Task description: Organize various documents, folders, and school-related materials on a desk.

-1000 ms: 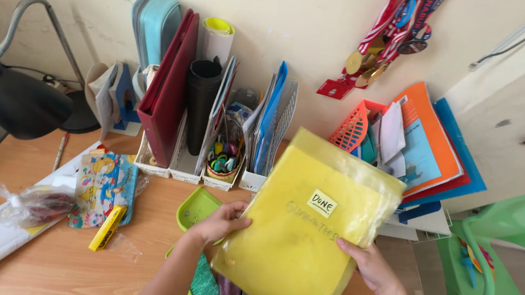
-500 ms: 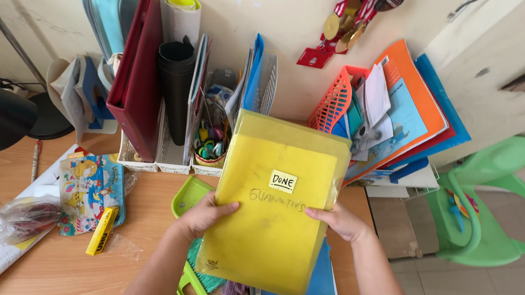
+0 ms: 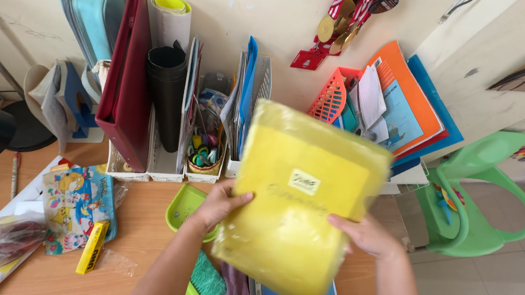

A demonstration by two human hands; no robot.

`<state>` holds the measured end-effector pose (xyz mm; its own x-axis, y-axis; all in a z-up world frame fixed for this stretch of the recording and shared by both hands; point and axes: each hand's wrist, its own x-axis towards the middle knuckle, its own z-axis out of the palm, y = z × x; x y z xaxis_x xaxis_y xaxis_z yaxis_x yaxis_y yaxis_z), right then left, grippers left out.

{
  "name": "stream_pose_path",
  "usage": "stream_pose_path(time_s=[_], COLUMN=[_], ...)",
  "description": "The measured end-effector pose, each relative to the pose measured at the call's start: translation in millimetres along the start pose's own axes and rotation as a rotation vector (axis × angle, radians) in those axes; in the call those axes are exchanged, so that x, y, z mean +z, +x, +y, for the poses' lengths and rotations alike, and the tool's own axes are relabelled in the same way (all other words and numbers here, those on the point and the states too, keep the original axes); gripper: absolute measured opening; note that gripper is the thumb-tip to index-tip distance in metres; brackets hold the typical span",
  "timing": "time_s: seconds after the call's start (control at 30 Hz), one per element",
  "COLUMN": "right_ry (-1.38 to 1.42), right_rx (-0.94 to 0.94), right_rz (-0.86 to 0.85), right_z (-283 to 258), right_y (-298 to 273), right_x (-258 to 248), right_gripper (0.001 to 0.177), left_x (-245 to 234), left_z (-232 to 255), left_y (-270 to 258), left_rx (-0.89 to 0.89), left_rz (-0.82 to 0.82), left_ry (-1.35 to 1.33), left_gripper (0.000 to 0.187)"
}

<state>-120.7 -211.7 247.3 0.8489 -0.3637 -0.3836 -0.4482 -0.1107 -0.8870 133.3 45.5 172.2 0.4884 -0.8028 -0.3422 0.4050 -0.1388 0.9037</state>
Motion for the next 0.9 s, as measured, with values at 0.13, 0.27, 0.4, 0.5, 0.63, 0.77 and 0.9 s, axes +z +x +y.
stream_pose_path(time_s=[0.13, 0.27, 0.4, 0.5, 0.63, 0.77, 0.9], right_ry=[0.008, 0.117, 0.145, 0.096, 0.114, 0.228, 0.313], right_rx=[-0.024, -0.277, -0.489, -0.591, -0.680, -0.825, -0.824], right_rz=[0.294, 0.527, 0.644, 0.722, 0.826, 0.829, 0.780], right_z=[-36.6, -78.0, -120.9, -131.5, -156.9, -176.3, -182.6], right_y=[-13.2, 11.3, 45.0, 54.8, 53.1, 58.7, 73.9], right_x=[-12.6, 1.2, 34.7, 38.5, 41.4, 43.3, 49.8], right_gripper=[0.028, 0.023, 0.020, 0.019, 0.020, 0.019, 0.018], left_x=[-11.7, -5.5, 11.6, 12.4, 25.8, 51.9, 65.7], left_z=[-23.5, 9.7, 54.4, 52.4, 36.2, 35.8, 15.7], left_y=[44.5, 50.0, 46.3, 72.3, 98.2, 102.4, 121.7], left_rx=[0.069, 0.387, 0.557, 0.750, 0.623, 0.741, 0.678], left_rz=[0.117, 0.329, 0.855, 0.950, 0.821, 0.683, 0.444], left_ry=[-0.085, 0.083, 0.438, 0.551, 0.583, 0.572, 0.629], left_gripper=[0.043, 0.051, 0.067, 0.082, 0.079, 0.077, 0.063])
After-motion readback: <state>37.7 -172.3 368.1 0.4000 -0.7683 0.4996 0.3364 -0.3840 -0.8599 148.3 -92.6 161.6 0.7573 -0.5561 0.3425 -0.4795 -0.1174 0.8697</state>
